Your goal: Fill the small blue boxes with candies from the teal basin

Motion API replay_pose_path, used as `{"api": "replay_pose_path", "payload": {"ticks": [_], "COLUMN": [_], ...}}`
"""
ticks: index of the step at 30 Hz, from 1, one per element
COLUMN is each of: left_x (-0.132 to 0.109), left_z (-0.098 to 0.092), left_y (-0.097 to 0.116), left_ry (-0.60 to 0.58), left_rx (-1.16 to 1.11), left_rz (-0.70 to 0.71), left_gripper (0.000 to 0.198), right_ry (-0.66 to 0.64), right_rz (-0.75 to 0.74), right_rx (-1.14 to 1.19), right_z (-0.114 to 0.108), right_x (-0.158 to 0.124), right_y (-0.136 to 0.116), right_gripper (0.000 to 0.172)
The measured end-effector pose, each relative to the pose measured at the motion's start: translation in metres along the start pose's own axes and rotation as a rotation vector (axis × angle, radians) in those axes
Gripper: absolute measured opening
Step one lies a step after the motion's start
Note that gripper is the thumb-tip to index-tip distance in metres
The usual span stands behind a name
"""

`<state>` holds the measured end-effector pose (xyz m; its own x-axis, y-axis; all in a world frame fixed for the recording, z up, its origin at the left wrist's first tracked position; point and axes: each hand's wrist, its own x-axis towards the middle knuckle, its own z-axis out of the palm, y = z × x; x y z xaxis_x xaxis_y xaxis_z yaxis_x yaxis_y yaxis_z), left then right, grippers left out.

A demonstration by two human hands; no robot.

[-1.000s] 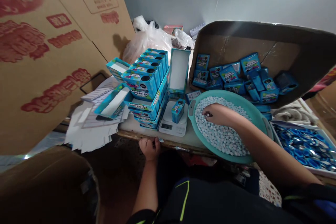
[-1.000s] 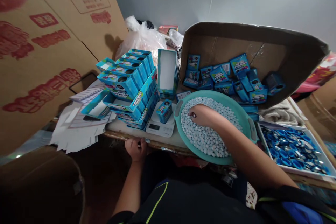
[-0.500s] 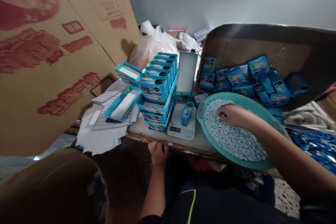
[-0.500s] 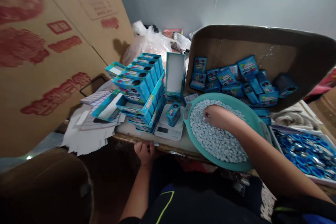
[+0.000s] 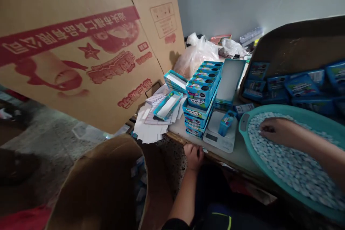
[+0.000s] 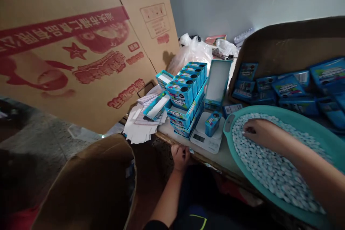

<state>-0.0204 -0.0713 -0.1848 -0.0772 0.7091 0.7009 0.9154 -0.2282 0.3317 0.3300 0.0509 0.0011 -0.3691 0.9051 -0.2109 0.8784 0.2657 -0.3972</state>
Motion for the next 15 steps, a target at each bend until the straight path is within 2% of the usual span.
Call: {"api": "replay_pose_path", "payload": {"ticks": [2,5,9,11,13,14,15], "left_x": [0.005,0.017,0.036,0.050,0.071,0.085,0.100], "left_z": [0.000,-0.005,-0.027,-0.041,-0.052,-0.055,-0.056], "left_y": [0.000,0.002,0.020,0.043,0.080,0.102,0.127], "left_ry": [0.004,0.032,0.079,0.116,0.098,0.046,-0.063], "left_rx": [-0.011,-0.012,-0.013,-0.026,-0.074,-0.109,-0.142], "left_rz": [-0.002,0.011,0.054,0.082,0.157,0.217,0.305], "left_gripper": [0.025,0.031,0.030,0.025,0.021,0.021,0.021], "right_ry": [-0.036,-0.005,0.013,0.002,-0.003,0.002,0.010], "right_rz": [-0.043,-0.051,-0.042,-0.044,-0.031,-0.018,0.002], "right_rx": [0.044,0.054,0.113,0.155,0.166,0.158,0.144], "right_z": [0.001,0.002,0.004,0.001,-0.004,-0.008,-0.011], "right_x": [0.000,-0.001,-0.002,0.000,0.003,0.005,0.007], "right_y": [0.000,0.001,0.003,0.004,0.006,0.008,0.010], "right_gripper": [0.021,0.017,0.014,0.012,0.009,0.008,0.007]}}
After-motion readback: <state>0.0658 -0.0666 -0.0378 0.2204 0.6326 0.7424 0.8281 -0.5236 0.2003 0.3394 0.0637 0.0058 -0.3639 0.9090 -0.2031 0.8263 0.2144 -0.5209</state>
